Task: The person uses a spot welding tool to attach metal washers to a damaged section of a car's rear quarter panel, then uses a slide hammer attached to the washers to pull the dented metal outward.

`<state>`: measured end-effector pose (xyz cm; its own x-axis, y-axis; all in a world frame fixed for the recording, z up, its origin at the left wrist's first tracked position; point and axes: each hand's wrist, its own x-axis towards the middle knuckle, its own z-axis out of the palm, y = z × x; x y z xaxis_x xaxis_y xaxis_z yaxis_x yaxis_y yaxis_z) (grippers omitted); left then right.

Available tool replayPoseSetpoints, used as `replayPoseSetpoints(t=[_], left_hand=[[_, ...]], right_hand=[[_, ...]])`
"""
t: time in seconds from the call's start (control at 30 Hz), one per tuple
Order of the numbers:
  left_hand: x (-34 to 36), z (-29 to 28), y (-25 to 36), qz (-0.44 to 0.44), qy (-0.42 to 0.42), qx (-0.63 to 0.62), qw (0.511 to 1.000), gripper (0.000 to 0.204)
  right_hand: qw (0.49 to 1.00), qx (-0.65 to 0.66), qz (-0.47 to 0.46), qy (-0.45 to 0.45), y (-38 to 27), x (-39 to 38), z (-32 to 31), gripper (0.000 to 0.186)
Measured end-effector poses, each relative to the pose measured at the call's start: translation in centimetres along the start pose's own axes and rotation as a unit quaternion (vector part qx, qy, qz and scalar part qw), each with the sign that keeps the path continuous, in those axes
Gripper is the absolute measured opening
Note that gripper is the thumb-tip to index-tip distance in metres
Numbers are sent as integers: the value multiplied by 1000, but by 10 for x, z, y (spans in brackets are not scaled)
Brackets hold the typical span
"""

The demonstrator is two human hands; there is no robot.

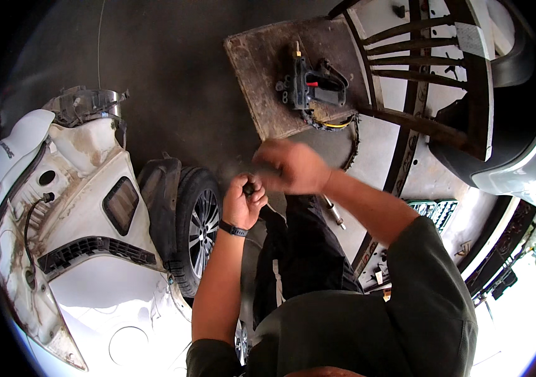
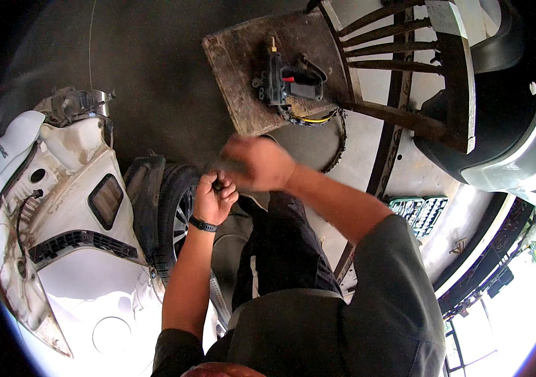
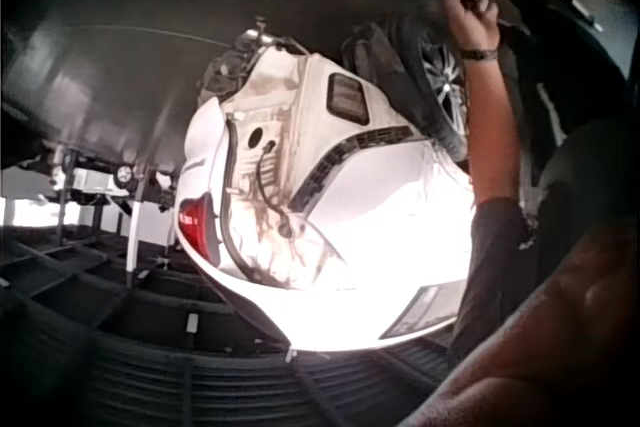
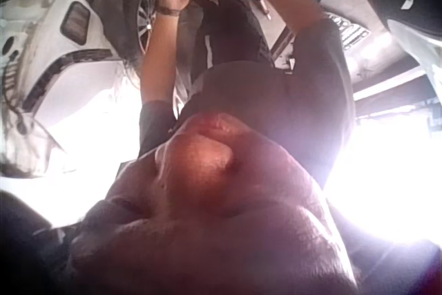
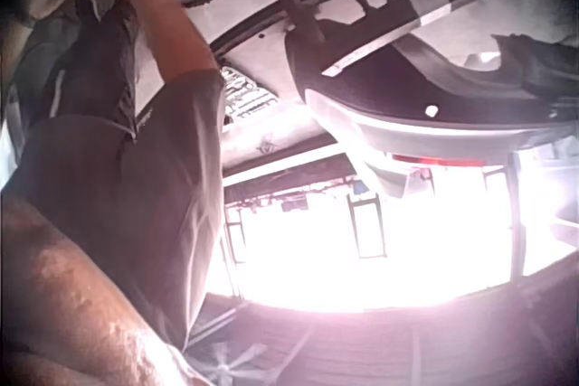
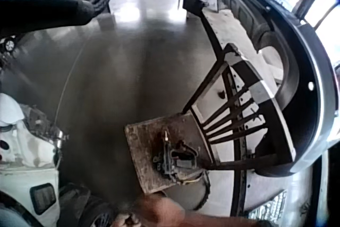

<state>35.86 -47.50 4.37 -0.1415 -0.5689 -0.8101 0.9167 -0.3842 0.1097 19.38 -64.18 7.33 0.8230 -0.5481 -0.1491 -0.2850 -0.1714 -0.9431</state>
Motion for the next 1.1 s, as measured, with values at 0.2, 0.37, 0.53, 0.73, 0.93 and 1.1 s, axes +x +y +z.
replayPoseSetpoints(t=[0.2, 0.37, 0.53, 0.73, 0.93, 1.1], left_hand=[[-38, -20, -19, 1, 135, 165, 977, 12], [-85, -68, -53, 7, 182, 215, 959, 13], [-112, -77, -81, -39, 147, 237, 959, 9], [-130, -87, -94, -38, 126, 197, 971, 10], [-148, -118, -110, -50, 134, 227, 963, 7], [-163, -152, -138, 3, 130, 226, 966, 9]], right_hand=[[858, -396, 325, 30, 174, 31, -57, 55], [826, -458, 317, -83, 186, 52, -57, 57], [828, -419, 372, -17, 186, 54, -53, 53], [851, -446, 276, -16, 178, 0, -61, 64], [903, -410, 123, -29, 118, -74, -58, 76], [922, -381, 46, -46, 54, -131, -16, 75]])
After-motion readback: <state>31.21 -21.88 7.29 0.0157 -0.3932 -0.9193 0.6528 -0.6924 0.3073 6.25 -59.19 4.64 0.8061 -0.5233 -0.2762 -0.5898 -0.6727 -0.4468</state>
